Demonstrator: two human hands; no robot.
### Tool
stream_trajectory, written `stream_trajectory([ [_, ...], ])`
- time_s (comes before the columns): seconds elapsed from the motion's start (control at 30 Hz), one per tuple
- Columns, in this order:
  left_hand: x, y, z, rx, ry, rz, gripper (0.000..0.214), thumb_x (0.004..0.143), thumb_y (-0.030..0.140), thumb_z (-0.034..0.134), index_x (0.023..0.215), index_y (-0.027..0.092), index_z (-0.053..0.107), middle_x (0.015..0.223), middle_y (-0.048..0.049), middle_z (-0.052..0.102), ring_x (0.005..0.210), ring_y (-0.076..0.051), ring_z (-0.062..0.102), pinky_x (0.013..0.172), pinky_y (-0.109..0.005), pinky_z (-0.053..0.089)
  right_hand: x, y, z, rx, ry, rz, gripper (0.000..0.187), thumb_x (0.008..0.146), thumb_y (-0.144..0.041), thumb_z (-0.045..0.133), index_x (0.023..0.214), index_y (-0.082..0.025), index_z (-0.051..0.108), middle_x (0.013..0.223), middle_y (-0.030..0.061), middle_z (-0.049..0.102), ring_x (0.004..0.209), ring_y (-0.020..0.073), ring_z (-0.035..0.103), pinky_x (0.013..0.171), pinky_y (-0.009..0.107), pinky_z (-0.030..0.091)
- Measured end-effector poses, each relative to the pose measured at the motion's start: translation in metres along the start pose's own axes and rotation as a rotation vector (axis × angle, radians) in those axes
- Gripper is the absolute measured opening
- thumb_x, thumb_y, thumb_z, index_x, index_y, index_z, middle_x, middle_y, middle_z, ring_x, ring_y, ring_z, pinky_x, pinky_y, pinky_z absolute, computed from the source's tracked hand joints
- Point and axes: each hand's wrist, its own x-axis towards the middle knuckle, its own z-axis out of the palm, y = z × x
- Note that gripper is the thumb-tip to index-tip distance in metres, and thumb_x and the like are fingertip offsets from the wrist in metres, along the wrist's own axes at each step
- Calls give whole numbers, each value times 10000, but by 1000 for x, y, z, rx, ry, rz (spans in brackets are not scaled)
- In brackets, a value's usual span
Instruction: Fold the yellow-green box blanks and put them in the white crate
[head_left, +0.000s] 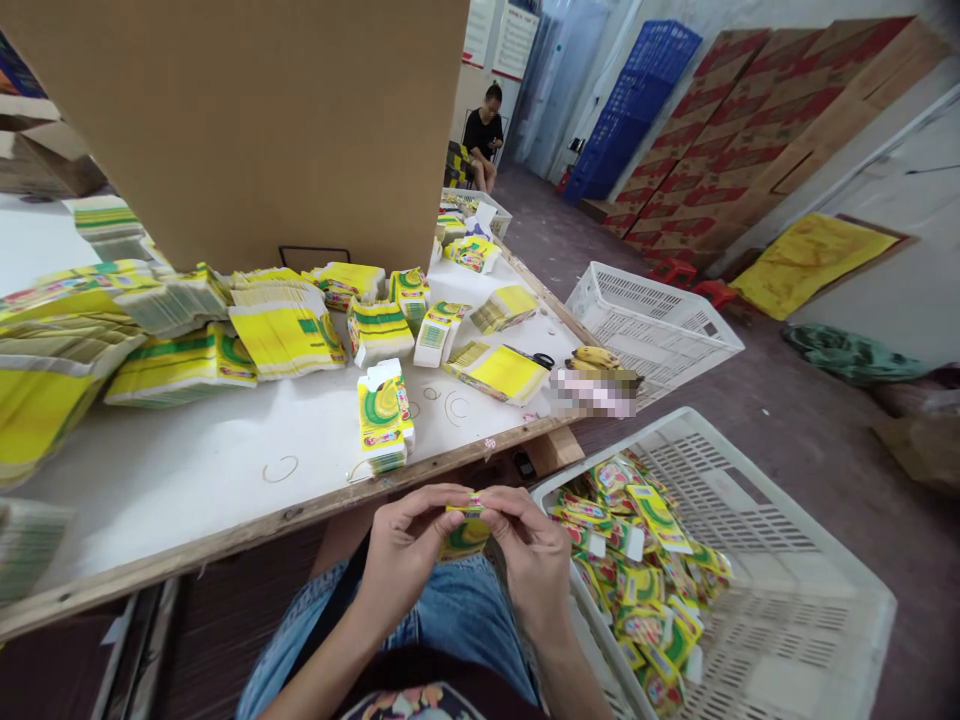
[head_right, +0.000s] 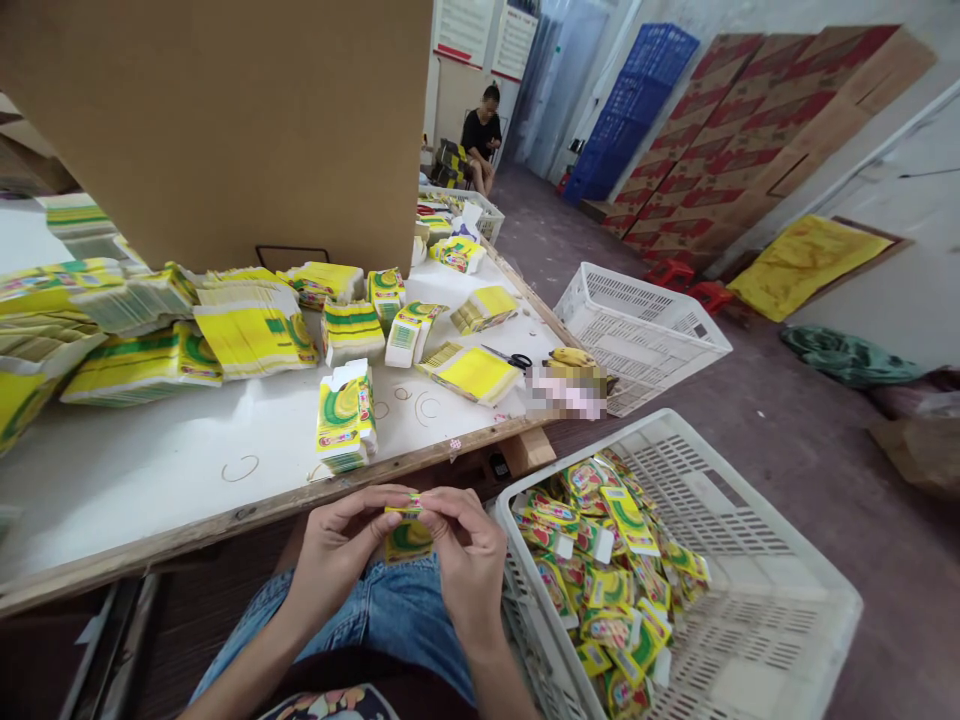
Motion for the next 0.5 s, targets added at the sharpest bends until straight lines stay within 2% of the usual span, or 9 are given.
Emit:
stream_trajectory([
  [0.07, 2, 1, -3, 39, -15, 7, 191, 887, 231, 660, 1047, 177, 749, 1132, -111, 771, 1062, -247, 725, 927, -339, 587, 3, -1, -14, -172, 61, -54, 120, 890, -253, 662, 838, -243, 770, 836, 35, 740, 788, 214, 684, 717, 341, 557],
  [0.13, 6, 1, -15, 203, 29, 101, 292, 908, 248, 633, 1191, 193, 679, 1306, -124, 691, 1231, -263, 639, 1060, -407, 510, 10, 0, -41, -320, 197, -91, 137, 901, -285, 647, 860, -224, 762, 865, 63, 721, 816, 237, 648, 788, 401, 518],
  [0.2, 15, -2, -34, 469, 127, 242, 374, 899, 263, 644, 1269, 204, 626, 1427, -130, 598, 1367, -277, 515, 1172, -478, 379, 17, 5, -74, -448, 387, -132, 139, 856, -308, 699, 878, -189, 769, 907, 101, 679, 938, 282, 590, 970, 504, 394],
  [0.23, 20, -4, -45, 601, 164, 295, 401, 894, 273, 648, 1287, 200, 612, 1462, -137, 562, 1413, -288, 455, 1198, -513, 325, 20, 8, -90, -633, 462, -164, 193, 839, -362, 708, 861, -183, 777, 917, 109, 661, 963, 299, 579, 1010, 539, 345],
  [0.3, 30, -12, -67, 824, 226, 308, 465, 877, 325, 664, 1316, 187, 598, 1491, -152, 525, 1466, -325, 363, 1209, -580, 264, 24, 14, -110, -829, 469, -172, 293, 850, -444, 674, 893, -175, 782, 962, 123, 641, 1000, 317, 569, 1039, 562, 301],
  [0.33, 35, -16, -76, 899, 223, 291, 455, 876, 359, 658, 1293, 181, 619, 1479, -156, 540, 1452, -341, 385, 1197, -599, 278, 25, 16, -114, -850, 440, -171, 328, 858, -474, 654, 907, -175, 781, 966, 123, 634, 999, 316, 571, 1024, 548, 326],
  [0.4, 42, -24, -91, 993, 198, 248, 405, 905, 404, 605, 1226, 167, 671, 1417, -157, 603, 1374, -345, 499, 1154, -587, 372, 24, 20, -106, -762, 341, -133, 346, 876, -489, 622, 919, -181, 773, 956, 116, 640, 976, 300, 584, 960, 494, 400],
  [0.5, 47, -25, -102, 1040, 157, 256, 354, 956, 412, 519, 1085, 172, 745, 1269, -134, 714, 1236, -323, 635, 1070, -527, 499, 22, 20, -71, -532, 179, -7, 296, 890, -452, 610, 907, -199, 763, 945, 103, 686, 911, 263, 605, 825, 399, 469],
])
